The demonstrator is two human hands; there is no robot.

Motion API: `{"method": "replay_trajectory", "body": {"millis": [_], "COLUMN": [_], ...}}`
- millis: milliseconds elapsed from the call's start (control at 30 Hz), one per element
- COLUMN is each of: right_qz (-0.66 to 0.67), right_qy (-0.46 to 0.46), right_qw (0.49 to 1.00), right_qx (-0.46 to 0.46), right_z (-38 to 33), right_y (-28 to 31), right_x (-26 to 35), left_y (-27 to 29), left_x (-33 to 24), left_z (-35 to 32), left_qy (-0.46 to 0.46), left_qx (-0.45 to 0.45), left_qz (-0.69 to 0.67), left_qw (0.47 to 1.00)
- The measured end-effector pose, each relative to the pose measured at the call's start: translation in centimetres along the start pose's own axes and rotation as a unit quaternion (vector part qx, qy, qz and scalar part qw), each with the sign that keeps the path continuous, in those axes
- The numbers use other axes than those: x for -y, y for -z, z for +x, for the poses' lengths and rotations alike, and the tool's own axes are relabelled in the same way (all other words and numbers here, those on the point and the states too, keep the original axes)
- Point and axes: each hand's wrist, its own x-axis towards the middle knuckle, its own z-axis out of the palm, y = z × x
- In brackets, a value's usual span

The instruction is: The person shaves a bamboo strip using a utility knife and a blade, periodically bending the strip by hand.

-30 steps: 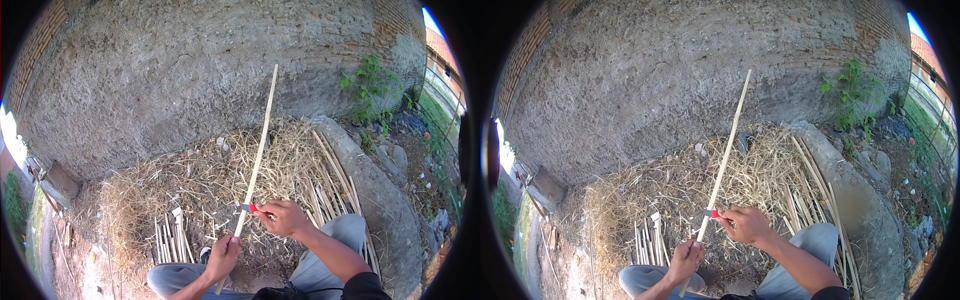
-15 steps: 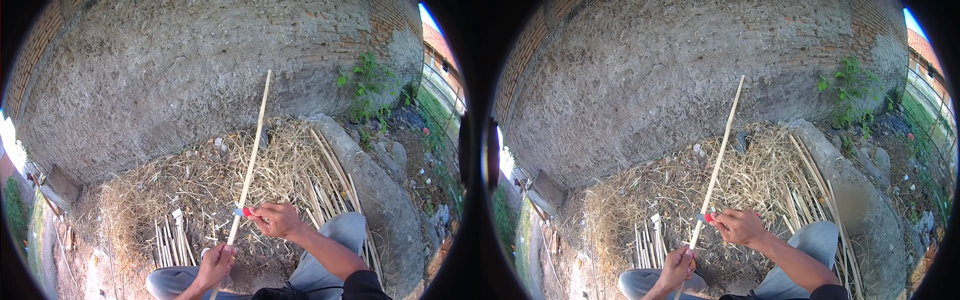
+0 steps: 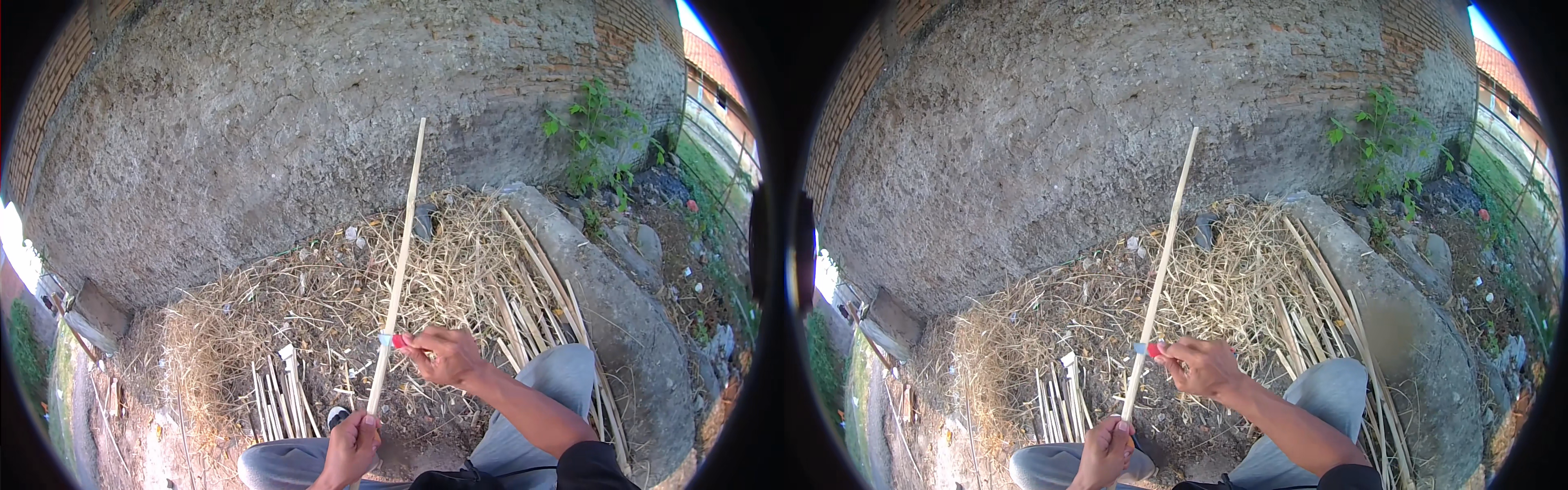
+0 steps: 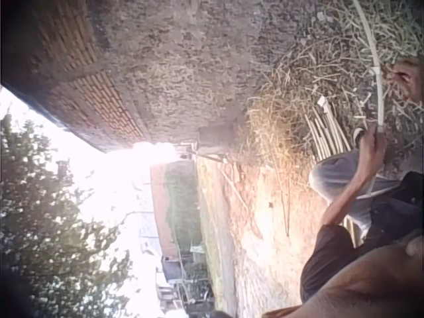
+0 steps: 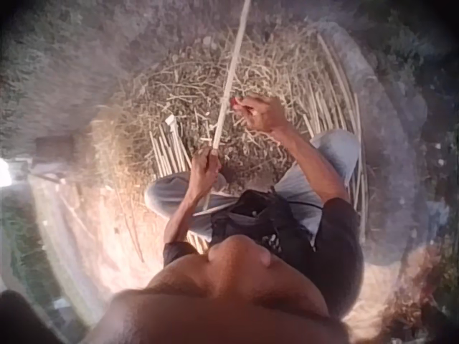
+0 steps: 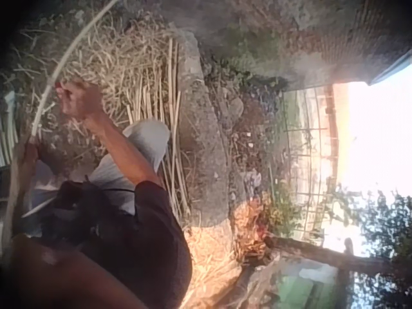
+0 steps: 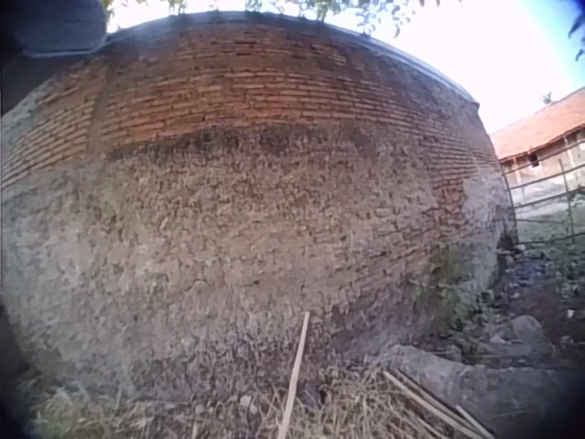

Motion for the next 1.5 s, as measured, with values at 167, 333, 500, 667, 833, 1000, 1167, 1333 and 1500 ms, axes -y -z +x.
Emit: {"method": "replay_trajectory", "body": {"millis": [167, 333, 500, 667, 833, 1000, 1167, 1333, 1500], "right_qz": [0.0, -0.015, -0.009, -0.016, -0.029, -0.072, -0.107, -0.081, -0.06], "right_qy": [-0.045, -0.076, -0.108, -0.132, -0.139, -0.167, -0.135, -0.457, -0.391], "right_qw": [0.999, 0.997, 0.994, 0.99, 0.989, 0.983, 0.984, 0.886, 0.915], "right_qx": [0.028, -0.028, 0.007, -0.044, -0.034, -0.002, -0.033, 0.011, -0.074], "right_z": [0.1, 0.1, 0.7, 0.9, 1.2, 0.1, -0.8, -2.2, -1.1], "right_y": [0.9, 0.0, 0.7, 0.8, 1.0, -0.6, -2.0, 2.2, 1.0], "right_x": [-0.8, -3.6, -4.1, -6.0, -7.1, -8.6, -8.9, -14.2, -11.7], "left_y": [-0.8, -0.4, 0.2, 1.3, 2.3, 2.5, 4.0, 5.0, 8.1], "left_x": [-2.6, -1.5, -1.4, 0.2, 0.9, 1.1, 1.2, 2.9, 2.3], "left_z": [-1.6, -3.3, -5.5, -8.9, -11.3, -11.9, -11.6, -14.8, -15.9], "left_qy": [-0.051, -0.047, -0.054, 0.004, 0.031, 0.035, 0.175, 0.114, 0.163], "left_qx": [-0.048, -0.049, -0.051, -0.026, -0.026, -0.052, -0.003, 0.018, -0.069], "left_qz": [0.026, 0.084, 0.125, 0.124, 0.173, 0.163, -0.004, 0.071, 0.076], "left_qw": [0.997, 0.994, 0.989, 0.992, 0.984, 0.985, 0.985, 0.991, 0.981]}}
